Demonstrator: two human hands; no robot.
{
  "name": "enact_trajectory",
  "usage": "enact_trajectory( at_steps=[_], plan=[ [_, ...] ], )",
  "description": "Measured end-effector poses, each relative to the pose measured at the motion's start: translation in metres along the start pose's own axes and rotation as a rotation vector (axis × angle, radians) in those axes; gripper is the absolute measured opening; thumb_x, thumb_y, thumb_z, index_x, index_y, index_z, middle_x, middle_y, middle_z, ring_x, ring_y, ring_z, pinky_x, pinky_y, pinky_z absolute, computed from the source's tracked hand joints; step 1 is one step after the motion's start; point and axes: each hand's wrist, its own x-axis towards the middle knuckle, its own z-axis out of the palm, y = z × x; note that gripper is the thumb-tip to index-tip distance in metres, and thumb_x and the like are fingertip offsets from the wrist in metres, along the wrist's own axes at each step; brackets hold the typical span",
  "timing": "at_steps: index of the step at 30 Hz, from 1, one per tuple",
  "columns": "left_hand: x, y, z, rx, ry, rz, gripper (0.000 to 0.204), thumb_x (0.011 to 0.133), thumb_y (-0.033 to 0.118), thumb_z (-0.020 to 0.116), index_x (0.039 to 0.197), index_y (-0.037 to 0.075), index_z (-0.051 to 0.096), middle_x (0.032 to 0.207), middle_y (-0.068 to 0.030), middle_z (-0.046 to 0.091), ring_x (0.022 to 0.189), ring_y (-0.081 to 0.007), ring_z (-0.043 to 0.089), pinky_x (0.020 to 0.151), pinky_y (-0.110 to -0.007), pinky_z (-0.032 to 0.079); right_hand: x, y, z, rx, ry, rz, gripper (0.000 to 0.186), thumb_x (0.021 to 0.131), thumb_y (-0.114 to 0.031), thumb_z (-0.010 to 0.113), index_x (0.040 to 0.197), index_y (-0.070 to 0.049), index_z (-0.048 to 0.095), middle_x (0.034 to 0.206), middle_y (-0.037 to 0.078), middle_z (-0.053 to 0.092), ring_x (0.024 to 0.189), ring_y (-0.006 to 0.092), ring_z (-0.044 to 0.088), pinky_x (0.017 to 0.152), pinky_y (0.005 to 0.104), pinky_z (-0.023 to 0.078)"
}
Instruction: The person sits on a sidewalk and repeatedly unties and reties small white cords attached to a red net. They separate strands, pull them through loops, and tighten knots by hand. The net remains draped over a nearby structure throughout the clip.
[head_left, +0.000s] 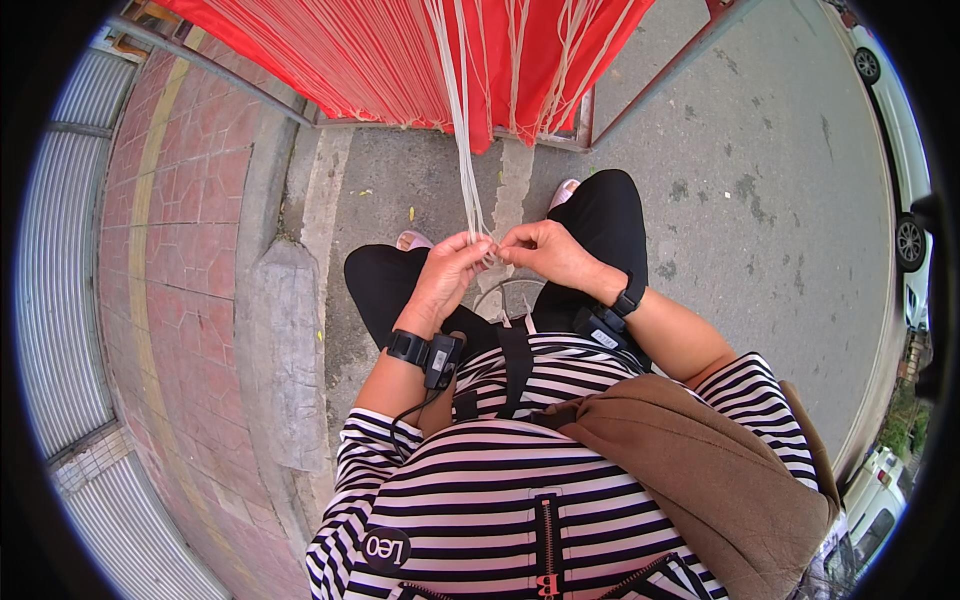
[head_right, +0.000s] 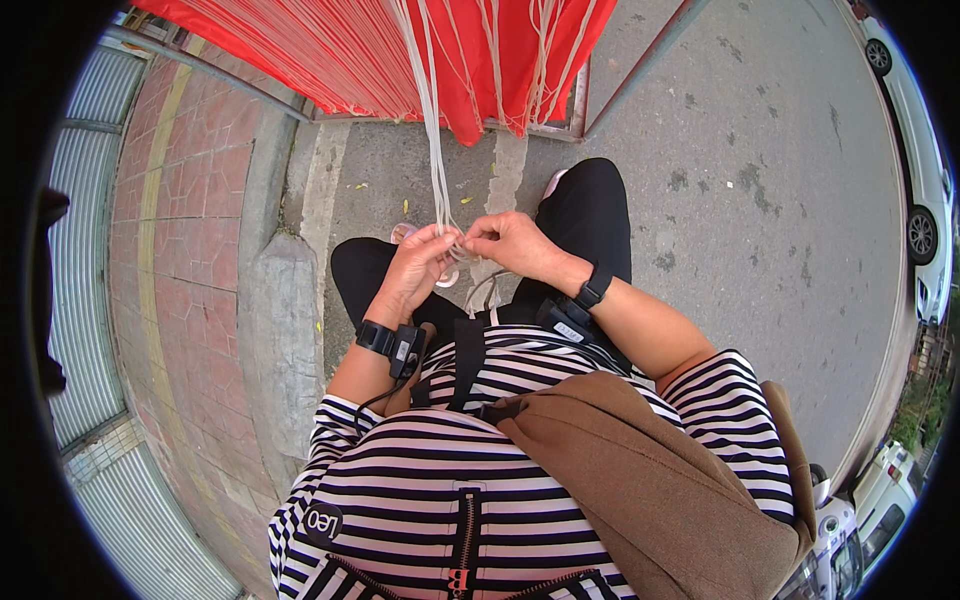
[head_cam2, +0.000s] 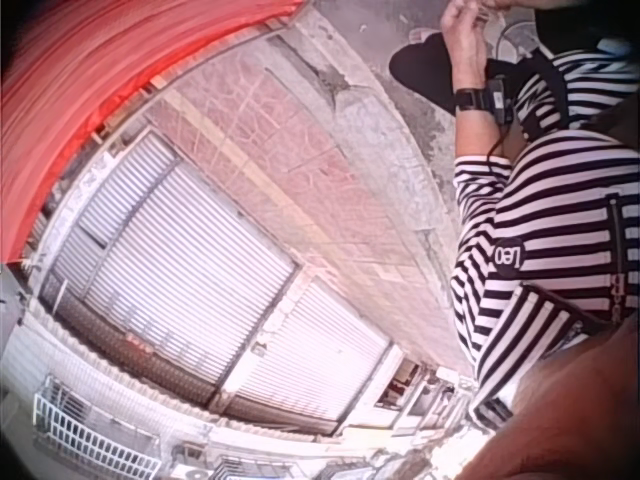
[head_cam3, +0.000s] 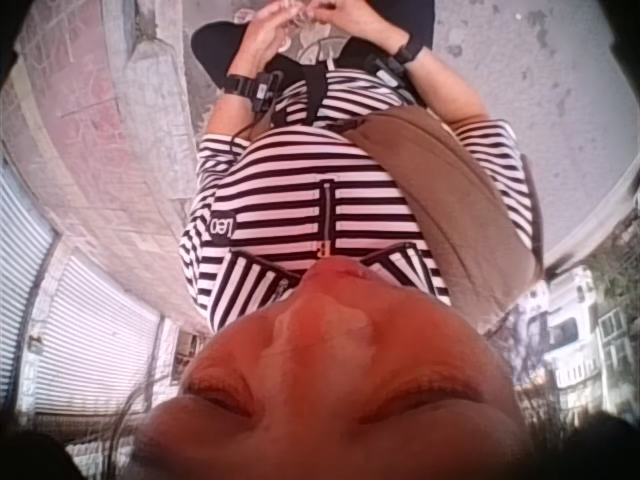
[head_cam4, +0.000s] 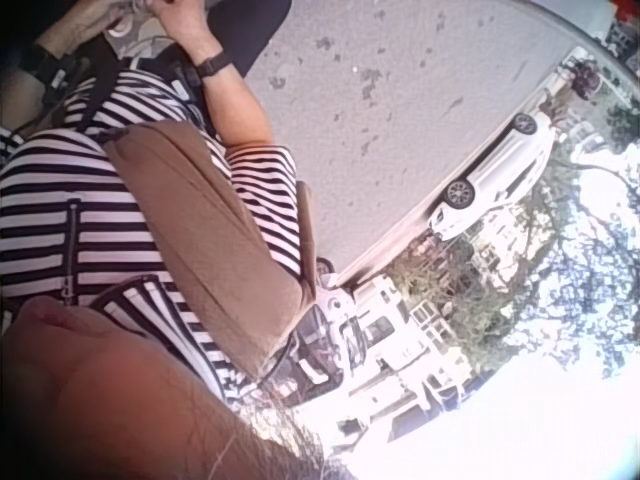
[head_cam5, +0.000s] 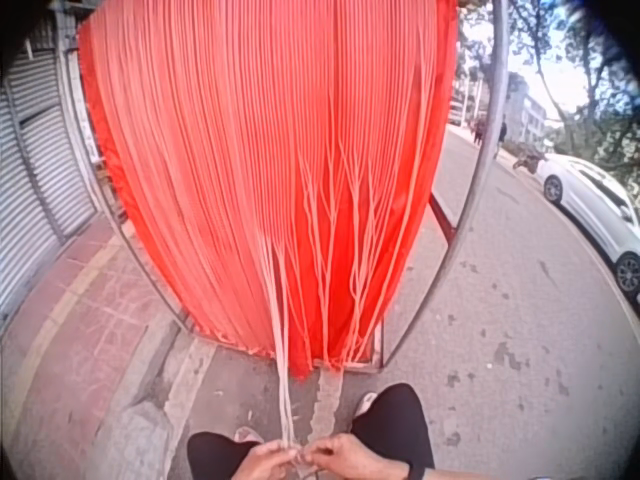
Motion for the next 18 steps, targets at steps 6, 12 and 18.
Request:
enact_trajectory(
  at_steps=[6, 12, 18],
  plan=[
    [-0.004, 0.001, -0.005, -0.156, 0.002, -0.005, 0.014, 0.093, 0.012, 0.061, 0.104, 0.004, 0.061, 0.092, -0.0066, 0.065, 0.092, -0.0185, 0.063, 0.087, -0.033, 0.049, 0.0, 0.005, -0.005, 0.155, 0.011, 0.009, 0.012, 0.093, -0.012, 0.064, 0.092, -0.001, 0.068, 0.079, -0.001, 0.065, 0.075, 0.004, 0.055, 0.071, 0.0223, 0.047],
    [-0.005, 0.001, -0.017, -0.248, 0.027, 0.01, 0.014, 0.093, 0.011, 0.061, 0.105, 0.003, 0.061, 0.085, -0.0043, 0.064, 0.086, -0.0202, 0.064, 0.084, -0.033, 0.05, -0.011, -0.006, -0.014, 0.424, -0.003, 0.033, 0.017, 0.099, -0.018, 0.056, 0.098, -0.003, 0.064, 0.096, 0.003, 0.069, 0.089, 0.0077, 0.059, 0.087, 0.0259, 0.045],
    [-0.008, 0.003, -0.031, -0.31, 0.098, 0.031, 0.014, 0.092, 0.01, 0.063, 0.104, 0.004, 0.062, 0.082, -0.0035, 0.063, 0.082, -0.0195, 0.064, 0.079, -0.034, 0.052, -0.023, -0.026, -0.02, 0.702, -0.126, -0.032, 0.019, 0.101, -0.021, 0.052, 0.098, -0.004, 0.059, 0.085, 0.005, 0.065, 0.083, 0.0139, 0.062, 0.087, 0.0295, 0.047]
  ],
)
